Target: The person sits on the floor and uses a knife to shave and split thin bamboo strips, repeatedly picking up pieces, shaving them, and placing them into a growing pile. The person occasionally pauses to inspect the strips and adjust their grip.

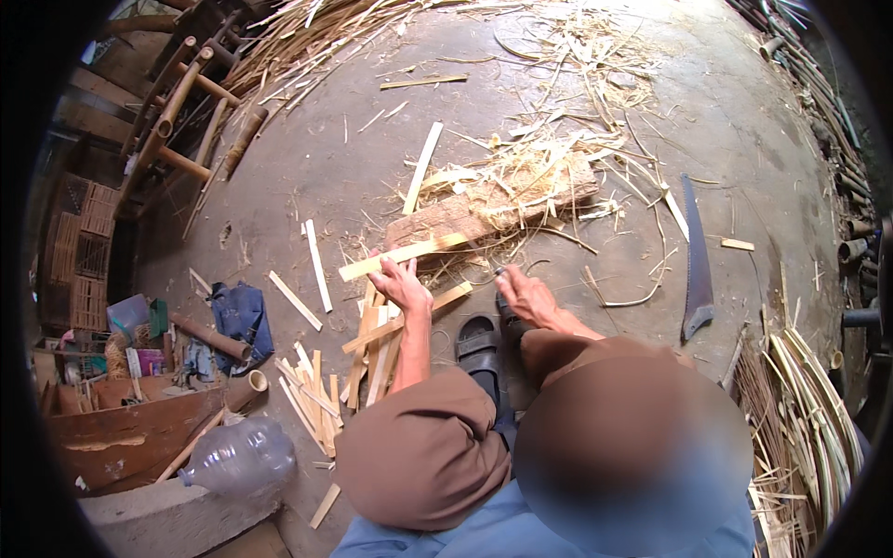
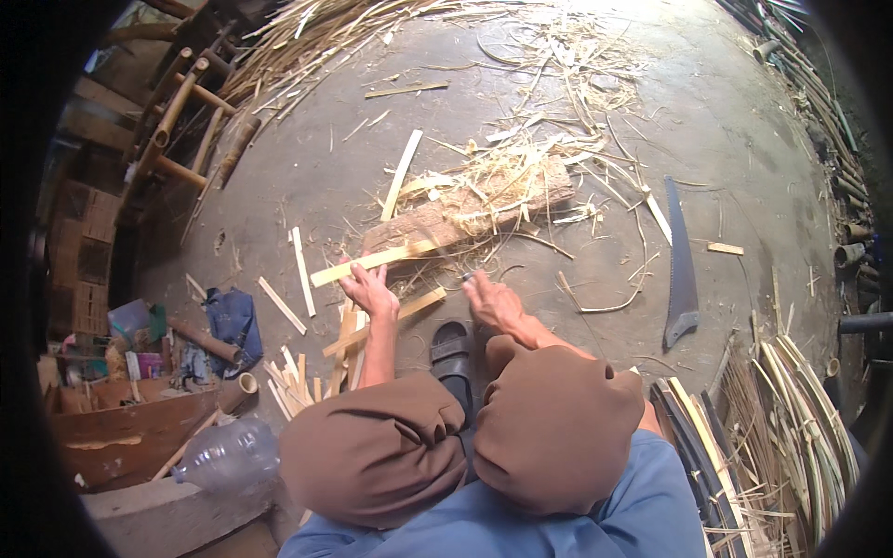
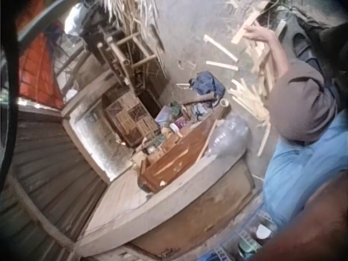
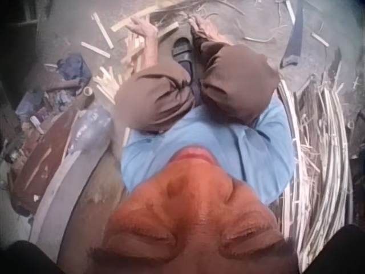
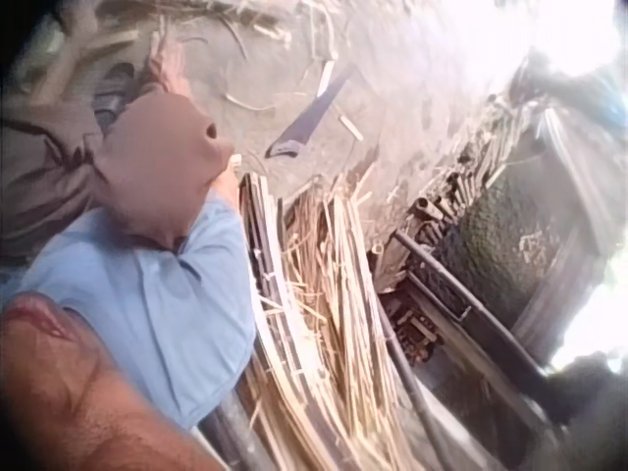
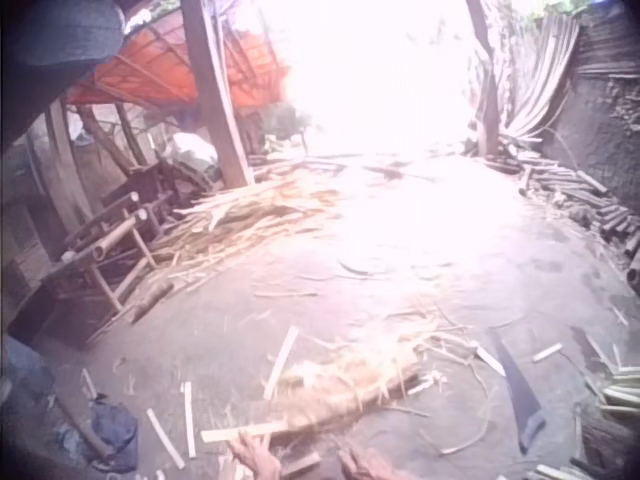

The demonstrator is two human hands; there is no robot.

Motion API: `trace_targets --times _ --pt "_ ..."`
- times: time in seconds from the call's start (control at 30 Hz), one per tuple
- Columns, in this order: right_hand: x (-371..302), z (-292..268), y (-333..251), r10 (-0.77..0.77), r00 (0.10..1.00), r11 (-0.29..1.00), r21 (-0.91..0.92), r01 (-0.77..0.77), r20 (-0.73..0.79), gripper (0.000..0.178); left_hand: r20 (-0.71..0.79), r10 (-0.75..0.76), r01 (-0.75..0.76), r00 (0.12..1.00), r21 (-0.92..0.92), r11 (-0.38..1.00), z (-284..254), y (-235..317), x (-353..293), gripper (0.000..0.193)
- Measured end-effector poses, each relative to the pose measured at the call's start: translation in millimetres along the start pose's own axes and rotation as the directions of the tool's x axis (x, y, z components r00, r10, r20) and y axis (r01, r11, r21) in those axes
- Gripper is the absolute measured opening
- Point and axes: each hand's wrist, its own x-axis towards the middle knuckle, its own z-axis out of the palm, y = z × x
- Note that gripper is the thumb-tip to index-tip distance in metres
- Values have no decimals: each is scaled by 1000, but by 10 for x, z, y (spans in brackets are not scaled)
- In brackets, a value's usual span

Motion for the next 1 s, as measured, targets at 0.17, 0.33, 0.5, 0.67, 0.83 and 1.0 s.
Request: trace_targets --times 0.17,0.33,0.5,0.67,0.83,1.0 --pt "-119 123 101 -51 992 985 -156 69 119 36 -43 -94 90 995 -97 991 -53 -405 -243 35" --pt "21 197 407 58 996 972 -229 -42 65 34 -93 -84 80 992 -42 996 -132 -429 -268 34" --pt "-124 136 52 -150 982 969 -179 169 117 35 -52 -69 67 996 -39 997 -40 -304 -305 29" --pt "-17 -12 388 114 993 946 -304 -114 -18 36 -3 -22 22 1000 18 1000 27 -373 -311 29" --pt "-151 -8 360 -1 1000 967 -253 -6 -28 34 -2 -36 36 999 -6 999 124 -386 -344 24" --pt "-192 -133 569 130 991 947 -293 -130 -19 33 80 -22 18 997 49 999 220 -327 -395 26"
